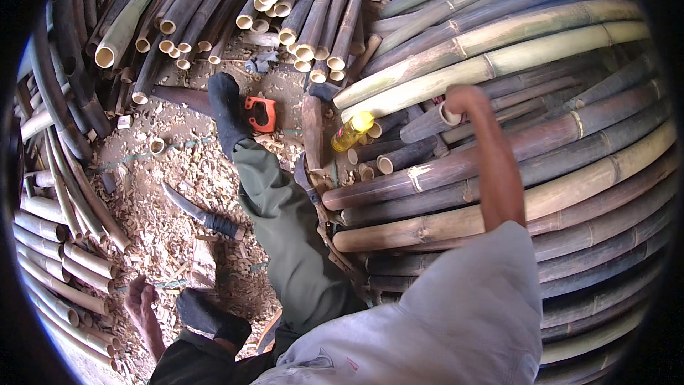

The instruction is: The person sits on the ground and uses a knife to shave the outer layer off a piece of bamboo held between their legs. They rotate the bamboo to smooth the surface and then place the finished piece aside.

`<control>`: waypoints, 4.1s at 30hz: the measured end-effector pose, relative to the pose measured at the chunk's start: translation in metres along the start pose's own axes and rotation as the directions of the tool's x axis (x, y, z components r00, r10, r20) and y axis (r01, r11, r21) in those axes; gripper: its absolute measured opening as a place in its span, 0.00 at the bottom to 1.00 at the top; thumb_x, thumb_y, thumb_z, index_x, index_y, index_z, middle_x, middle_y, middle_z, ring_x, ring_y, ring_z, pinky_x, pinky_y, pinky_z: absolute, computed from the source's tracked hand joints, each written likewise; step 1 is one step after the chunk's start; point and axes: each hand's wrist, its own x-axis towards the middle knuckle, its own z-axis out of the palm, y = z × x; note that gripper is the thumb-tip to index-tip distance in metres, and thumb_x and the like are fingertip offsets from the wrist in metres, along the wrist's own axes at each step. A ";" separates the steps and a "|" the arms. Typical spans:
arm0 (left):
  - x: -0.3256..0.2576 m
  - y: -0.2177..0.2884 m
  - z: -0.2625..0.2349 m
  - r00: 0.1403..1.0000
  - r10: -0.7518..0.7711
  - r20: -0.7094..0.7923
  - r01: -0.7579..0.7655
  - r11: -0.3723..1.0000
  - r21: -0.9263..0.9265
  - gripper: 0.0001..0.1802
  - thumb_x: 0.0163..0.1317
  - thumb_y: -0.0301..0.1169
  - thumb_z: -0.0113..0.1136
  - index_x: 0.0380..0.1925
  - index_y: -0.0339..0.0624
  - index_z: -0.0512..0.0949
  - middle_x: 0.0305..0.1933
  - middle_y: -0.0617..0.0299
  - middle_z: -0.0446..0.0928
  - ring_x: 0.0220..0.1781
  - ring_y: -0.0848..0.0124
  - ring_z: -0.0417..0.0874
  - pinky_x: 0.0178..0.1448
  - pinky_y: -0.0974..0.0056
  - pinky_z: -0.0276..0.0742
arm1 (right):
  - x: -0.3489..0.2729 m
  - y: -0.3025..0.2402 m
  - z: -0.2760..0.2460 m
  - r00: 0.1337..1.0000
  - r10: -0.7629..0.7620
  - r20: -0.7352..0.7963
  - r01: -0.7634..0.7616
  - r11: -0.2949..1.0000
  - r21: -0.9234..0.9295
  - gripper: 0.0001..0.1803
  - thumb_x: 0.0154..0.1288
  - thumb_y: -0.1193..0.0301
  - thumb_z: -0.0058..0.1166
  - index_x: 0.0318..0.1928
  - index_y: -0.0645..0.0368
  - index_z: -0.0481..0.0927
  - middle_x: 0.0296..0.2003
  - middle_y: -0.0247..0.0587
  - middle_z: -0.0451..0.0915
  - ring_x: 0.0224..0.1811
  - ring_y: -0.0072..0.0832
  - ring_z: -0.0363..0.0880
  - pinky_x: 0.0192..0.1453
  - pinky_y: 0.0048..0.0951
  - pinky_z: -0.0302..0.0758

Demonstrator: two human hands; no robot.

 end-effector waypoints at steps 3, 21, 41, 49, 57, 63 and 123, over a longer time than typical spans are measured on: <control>0.018 0.050 0.016 0.957 0.263 0.120 -0.277 0.953 0.126 0.19 0.66 0.29 0.65 0.55 0.32 0.81 0.39 0.60 0.81 0.37 0.73 0.78 0.45 0.66 0.78 | -0.064 0.034 -0.037 0.861 -0.312 -0.400 0.326 0.945 -0.034 0.16 0.60 0.66 0.55 0.39 0.67 0.87 0.37 0.58 0.87 0.40 0.46 0.89 0.45 0.44 0.82; 0.089 0.117 0.123 0.944 0.245 0.223 -0.302 0.912 0.276 0.40 0.45 0.24 0.76 0.63 0.33 0.75 0.50 0.49 0.85 0.49 0.60 0.87 0.59 0.56 0.82 | -0.107 -0.242 -0.070 0.257 -0.957 -0.137 0.911 0.192 0.366 0.22 0.85 0.57 0.44 0.37 0.64 0.74 0.28 0.45 0.77 0.31 0.34 0.73 0.41 0.42 0.73; -0.070 -0.050 -0.060 0.707 -0.607 -0.363 0.682 0.721 0.123 0.49 0.49 0.32 0.76 0.72 0.36 0.66 0.60 0.45 0.77 0.56 0.56 0.83 0.61 0.53 0.81 | 0.137 -0.097 0.143 0.749 -0.524 0.405 0.645 0.718 -0.263 0.32 0.66 0.67 0.57 0.70 0.59 0.70 0.55 0.61 0.84 0.60 0.54 0.84 0.63 0.55 0.80; -0.075 -0.066 -0.070 0.695 -0.629 -0.349 0.695 0.711 0.103 0.49 0.50 0.33 0.76 0.73 0.37 0.64 0.60 0.45 0.76 0.56 0.55 0.82 0.61 0.53 0.80 | 0.126 -0.115 0.199 0.815 -0.354 0.459 0.485 0.850 -0.204 0.41 0.60 0.65 0.67 0.74 0.51 0.67 0.61 0.59 0.81 0.64 0.53 0.81 0.64 0.53 0.80; -0.081 -0.072 -0.077 0.673 -0.648 -0.355 0.713 0.696 0.081 0.49 0.52 0.35 0.75 0.74 0.37 0.63 0.61 0.45 0.75 0.57 0.55 0.81 0.61 0.53 0.80 | 0.133 -0.118 0.196 0.765 -0.431 0.479 0.608 0.728 -0.317 0.51 0.52 0.63 0.75 0.77 0.44 0.65 0.71 0.58 0.72 0.74 0.53 0.72 0.73 0.51 0.74; -0.078 -0.073 -0.076 0.672 -0.654 -0.348 0.716 0.694 0.076 0.50 0.52 0.36 0.75 0.74 0.38 0.62 0.62 0.45 0.75 0.58 0.55 0.81 0.61 0.53 0.79 | 0.148 -0.102 0.231 0.676 -0.581 0.454 0.734 0.588 -0.340 0.51 0.51 0.63 0.77 0.77 0.42 0.67 0.76 0.56 0.66 0.77 0.54 0.66 0.75 0.53 0.72; 0.154 -0.067 -0.229 0.519 -0.206 -0.830 0.465 0.882 0.071 0.41 0.49 0.49 0.78 0.51 0.21 0.81 0.53 0.34 0.84 0.56 0.46 0.87 0.62 0.50 0.82 | -0.213 -0.666 0.020 0.374 -0.924 -0.081 0.378 0.072 0.923 0.63 0.56 0.36 0.63 0.77 0.69 0.53 0.69 0.75 0.63 0.77 0.59 0.60 0.79 0.66 0.54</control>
